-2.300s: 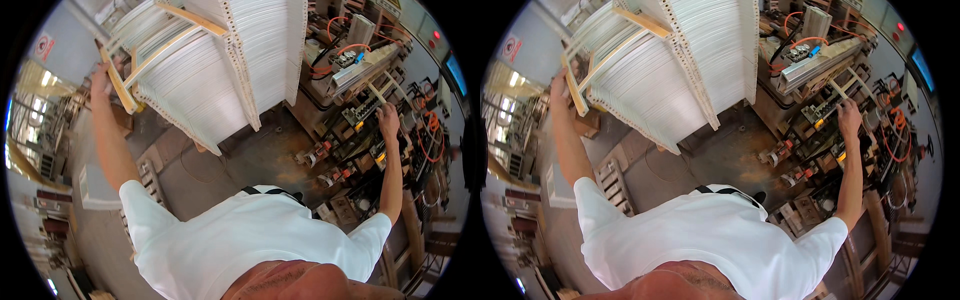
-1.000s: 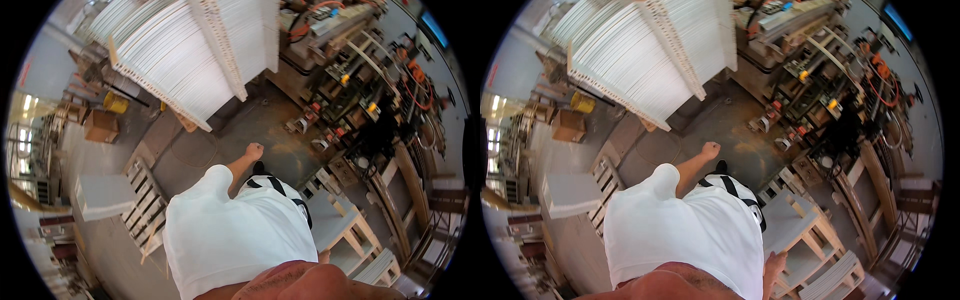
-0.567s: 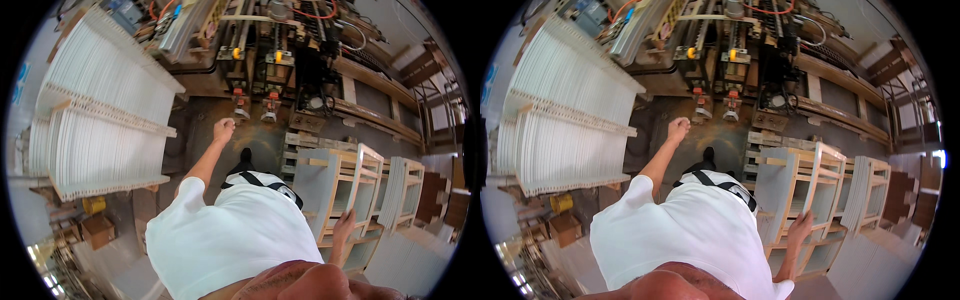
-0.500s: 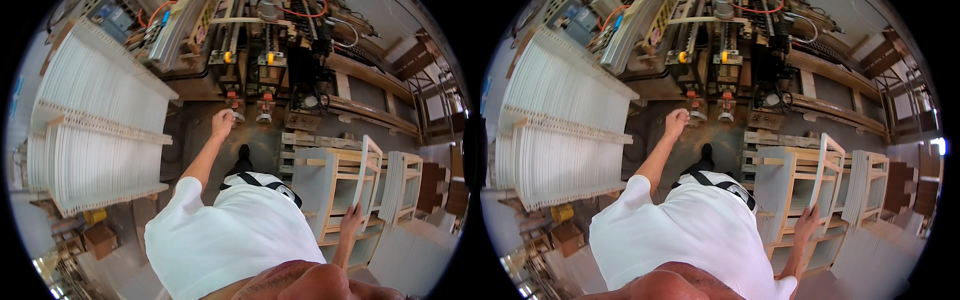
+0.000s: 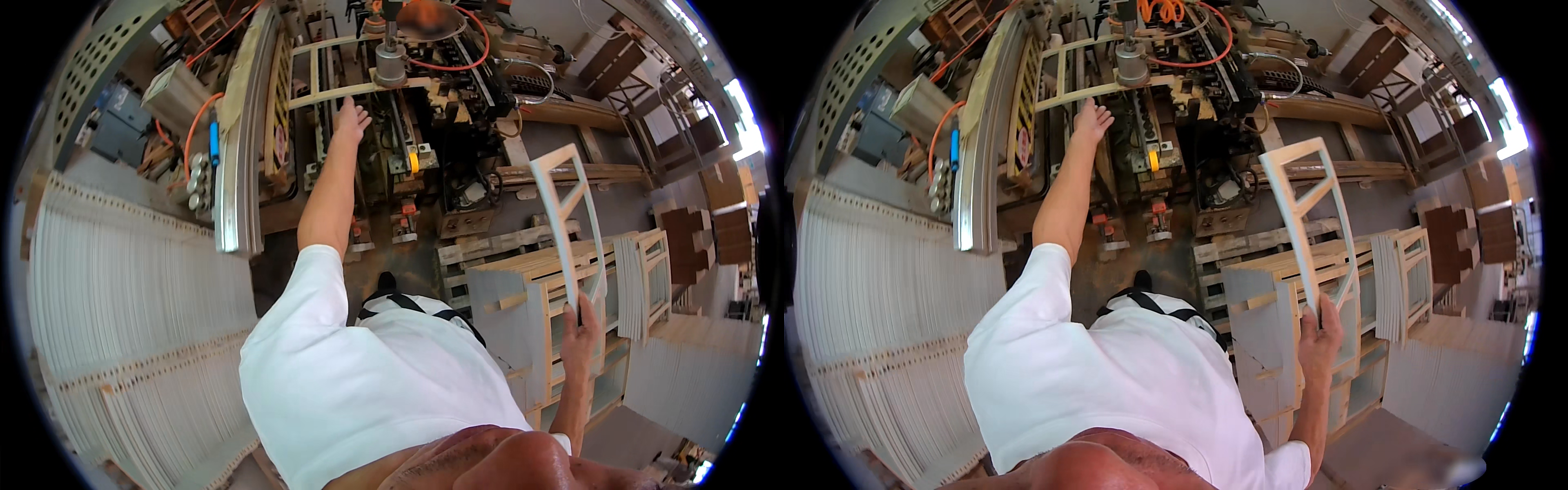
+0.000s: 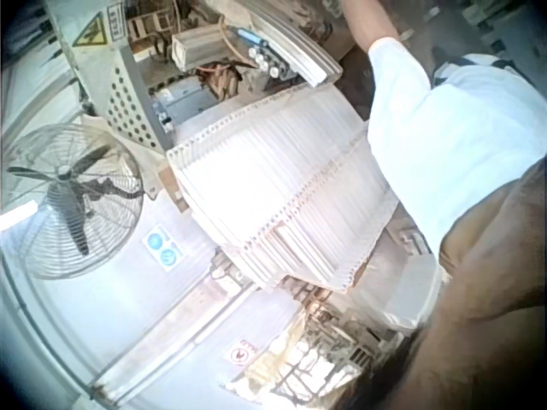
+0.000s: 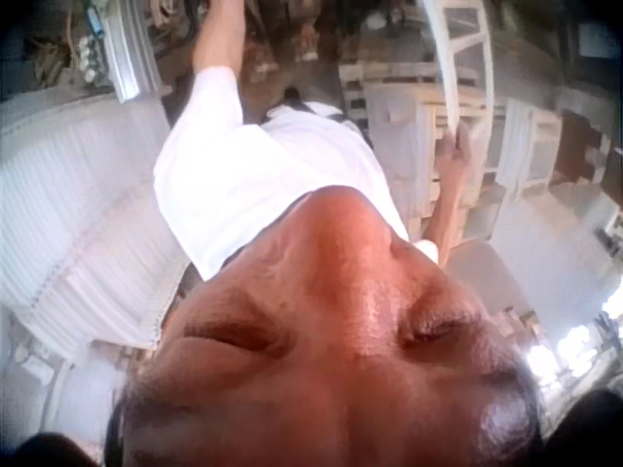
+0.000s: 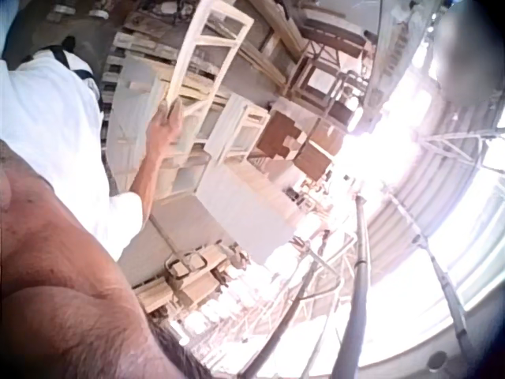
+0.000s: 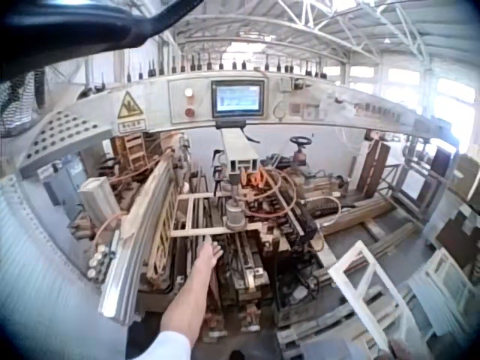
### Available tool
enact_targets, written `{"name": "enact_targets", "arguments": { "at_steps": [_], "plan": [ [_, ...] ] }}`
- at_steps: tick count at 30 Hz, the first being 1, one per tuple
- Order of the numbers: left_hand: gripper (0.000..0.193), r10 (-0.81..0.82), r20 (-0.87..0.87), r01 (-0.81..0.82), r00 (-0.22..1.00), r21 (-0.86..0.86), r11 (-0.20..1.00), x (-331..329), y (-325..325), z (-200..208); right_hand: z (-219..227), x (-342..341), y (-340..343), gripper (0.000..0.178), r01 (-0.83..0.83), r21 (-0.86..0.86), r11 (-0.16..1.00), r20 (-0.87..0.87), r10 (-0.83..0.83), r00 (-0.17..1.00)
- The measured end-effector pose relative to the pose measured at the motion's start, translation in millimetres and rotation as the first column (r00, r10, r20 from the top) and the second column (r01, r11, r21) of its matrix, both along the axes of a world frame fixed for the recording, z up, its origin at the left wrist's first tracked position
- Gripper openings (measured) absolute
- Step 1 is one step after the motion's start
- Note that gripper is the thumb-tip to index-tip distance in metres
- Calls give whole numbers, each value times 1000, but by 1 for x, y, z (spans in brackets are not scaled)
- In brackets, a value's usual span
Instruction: The person repeatedly picks up wooden chair frames and white plastic slats in a workshop. They place the frames onto a machine jig, align the slats, and secure them using a pneumatic tool. The person then removes the assembled units and stacks them on a nearby rack.
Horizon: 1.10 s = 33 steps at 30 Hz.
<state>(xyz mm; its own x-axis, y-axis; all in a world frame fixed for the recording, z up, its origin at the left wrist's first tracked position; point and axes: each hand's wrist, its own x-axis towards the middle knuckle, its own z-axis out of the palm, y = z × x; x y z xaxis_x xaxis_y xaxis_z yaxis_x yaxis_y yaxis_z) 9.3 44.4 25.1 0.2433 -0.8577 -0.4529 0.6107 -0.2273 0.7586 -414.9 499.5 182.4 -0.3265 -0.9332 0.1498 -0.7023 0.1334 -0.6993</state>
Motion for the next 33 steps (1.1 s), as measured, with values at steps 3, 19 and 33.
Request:
{"name": "enact_targets", "arguments": {
  "at_steps": [3, 19, 33],
  "plan": [
    [63, 72, -127, -64, 989, 64, 996, 1, -34, -5, 3, 25, -12, 30, -67, -24, 997, -174, 62, 983],
    [55, 77, -401, -146, 913, -144, 979, 5, -72, -18, 17, 63, -66, 33, -181, -15, 983, -236, 172, 956],
    [19, 130, -502, -239, 855, -159, 958, -33, 85, -13, 39, 23, -105, 40, -470, 71, 880, -276, 470, 838]
  ]
}}
